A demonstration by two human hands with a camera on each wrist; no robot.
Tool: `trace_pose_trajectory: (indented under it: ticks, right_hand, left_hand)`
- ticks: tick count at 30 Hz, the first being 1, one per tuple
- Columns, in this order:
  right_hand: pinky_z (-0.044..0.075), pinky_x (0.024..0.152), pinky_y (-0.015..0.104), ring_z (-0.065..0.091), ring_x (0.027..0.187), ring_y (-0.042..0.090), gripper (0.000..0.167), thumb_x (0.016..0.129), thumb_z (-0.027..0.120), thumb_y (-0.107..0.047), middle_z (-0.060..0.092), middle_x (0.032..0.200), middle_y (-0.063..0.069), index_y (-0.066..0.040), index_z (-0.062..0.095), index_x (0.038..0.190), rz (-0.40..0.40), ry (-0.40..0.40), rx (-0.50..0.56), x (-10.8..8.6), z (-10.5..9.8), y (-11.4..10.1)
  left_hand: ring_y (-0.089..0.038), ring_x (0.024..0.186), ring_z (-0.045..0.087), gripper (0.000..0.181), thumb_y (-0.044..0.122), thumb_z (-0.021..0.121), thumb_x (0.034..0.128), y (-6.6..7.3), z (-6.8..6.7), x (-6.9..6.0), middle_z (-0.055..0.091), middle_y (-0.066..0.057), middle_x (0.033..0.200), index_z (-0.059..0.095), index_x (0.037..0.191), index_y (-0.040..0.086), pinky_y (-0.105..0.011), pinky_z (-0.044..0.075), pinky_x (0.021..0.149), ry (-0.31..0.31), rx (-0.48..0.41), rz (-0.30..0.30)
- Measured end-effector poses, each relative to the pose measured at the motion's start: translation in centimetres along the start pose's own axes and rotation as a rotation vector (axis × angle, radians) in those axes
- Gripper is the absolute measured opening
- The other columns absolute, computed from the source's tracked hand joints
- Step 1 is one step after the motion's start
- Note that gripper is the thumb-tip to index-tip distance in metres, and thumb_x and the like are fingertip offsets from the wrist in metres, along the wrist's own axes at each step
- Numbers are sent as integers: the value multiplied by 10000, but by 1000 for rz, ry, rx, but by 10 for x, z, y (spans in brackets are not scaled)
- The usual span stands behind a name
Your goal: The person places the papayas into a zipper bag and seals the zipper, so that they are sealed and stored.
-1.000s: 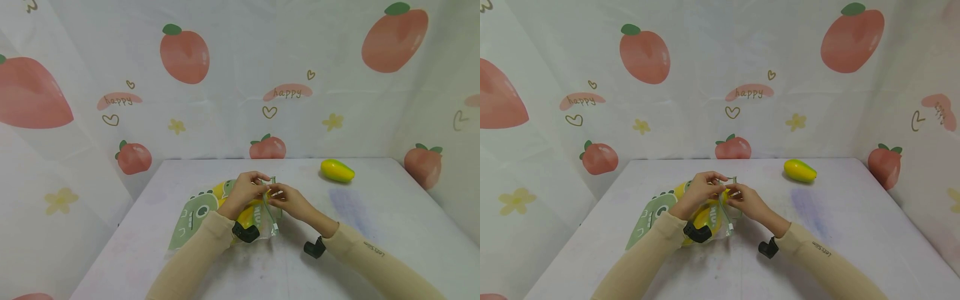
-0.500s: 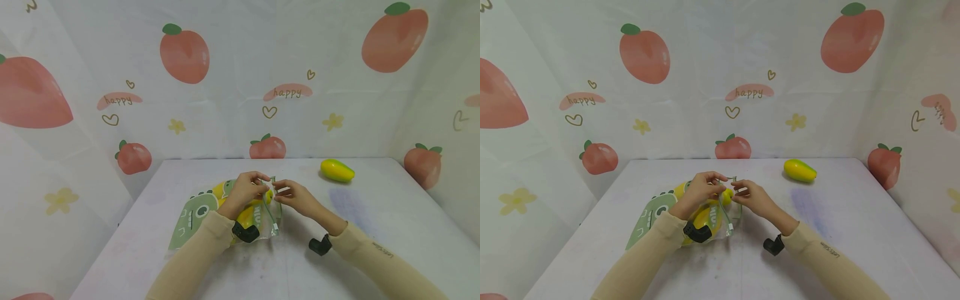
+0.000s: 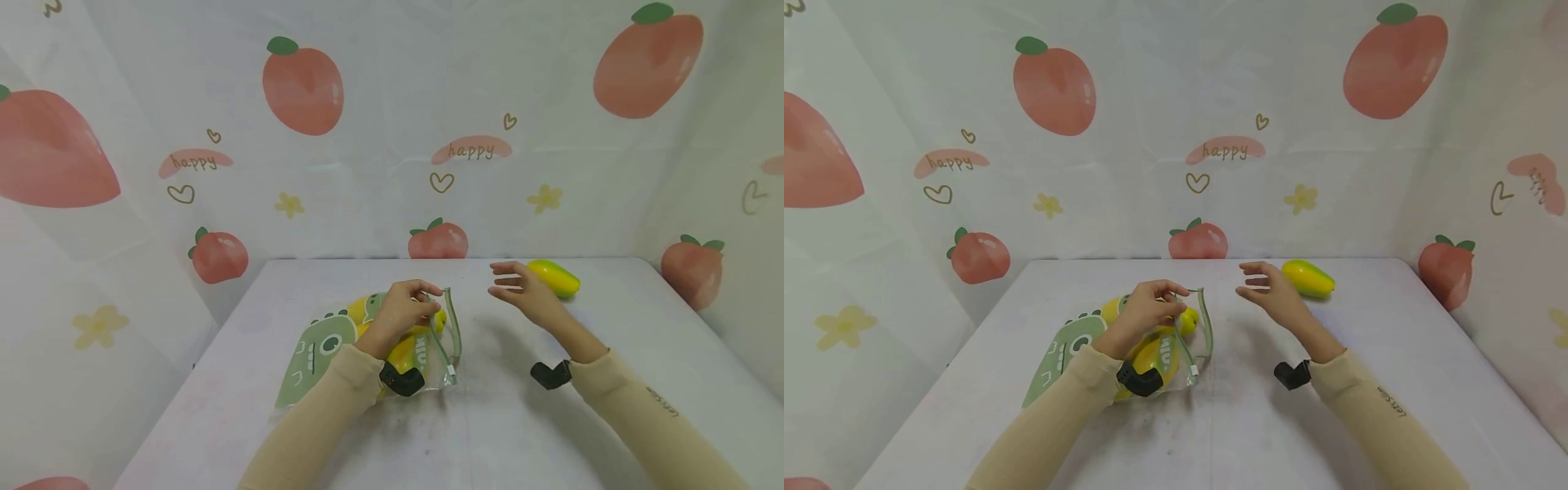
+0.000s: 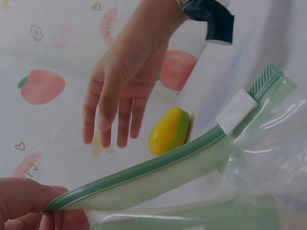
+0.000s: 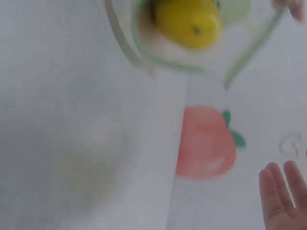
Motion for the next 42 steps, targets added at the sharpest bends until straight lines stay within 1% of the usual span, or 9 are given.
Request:
trace_pose_trajectory:
  ticks: [1,7,8,11,14,20,26,32,42]
  right_hand:
    - [492,959,510,514,1234,450,551,925,652,-212,460,1390,260,-14,434,1391,-3,10,-2,0,-6,2]
    - [478,928,139,453,1273,475,583,943,629,-207,413,1425,270,-3,378,1428,-45,126,-2,2,-43,22]
    - [464,961,151,441,1283,472,583,947,624,-200,406,1433,270,4,370,1432,-48,147,2,3,-48,26]
    - [389,1096,413,385,1315,479,613,958,608,-208,362,1463,286,19,328,1454,-41,197,-7,4,-60,39]
    - [287,1091,608,323,1351,480,661,963,600,-239,315,1494,292,11,279,1483,-1,226,-22,4,-68,52]
    - [177,1139,619,190,1413,485,730,968,587,-264,181,1560,274,4,189,1519,125,237,-16,6,-76,76]
    - [133,1105,693,84,1406,546,841,966,573,-362,21,1559,324,-25,61,1541,265,137,-81,5,-80,93]
    - [92,1110,694,31,1395,568,888,960,569,-405,16,1539,351,26,34,1523,310,69,-147,2,-81,102]
    - [75,1097,713,2,1388,579,924,953,565,-434,-29,1530,357,16,-8,1520,371,-6,-149,1,-80,117]
  left_hand:
    - [-156,618,549,195,0,693,843,0,0,0,500,-34,759,707,1030,52,-250,570,625,-1,-5,2]
    - [-161,619,550,187,15,695,848,0,1,-2,499,-35,770,708,1027,65,-244,566,630,-3,-11,-8]
    - [-162,621,553,187,16,698,847,0,1,-2,503,-37,773,709,1027,66,-244,567,631,-1,-9,-10]
    - [-165,622,558,187,15,697,848,0,1,-3,512,-42,782,709,1028,67,-243,567,630,2,-4,-17]
    - [-165,619,555,190,13,698,846,0,0,-3,511,-44,782,709,1028,64,-242,566,627,4,-4,-20]
    - [-159,587,538,193,1,692,841,-2,0,-1,498,-37,767,709,1024,58,-230,552,596,9,-5,-7]
    - [-157,565,509,185,-7,689,837,-3,0,0,479,-34,739,706,1013,50,-220,534,574,1,-20,9]
    - [-159,572,504,184,-1,690,837,-3,0,-1,475,-36,734,701,1016,42,-220,531,581,-7,-21,8]
    - [-159,564,546,192,7,697,831,-2,1,-1,511,-41,762,711,1014,65,-255,572,599,-2,15,-3]
Point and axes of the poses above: each hand's wrist, its own x-axis towards the middle knuckle, its own z-axis out of the palm, y = z × x, the point moved 1 cm from there along x, towards the middle knuckle
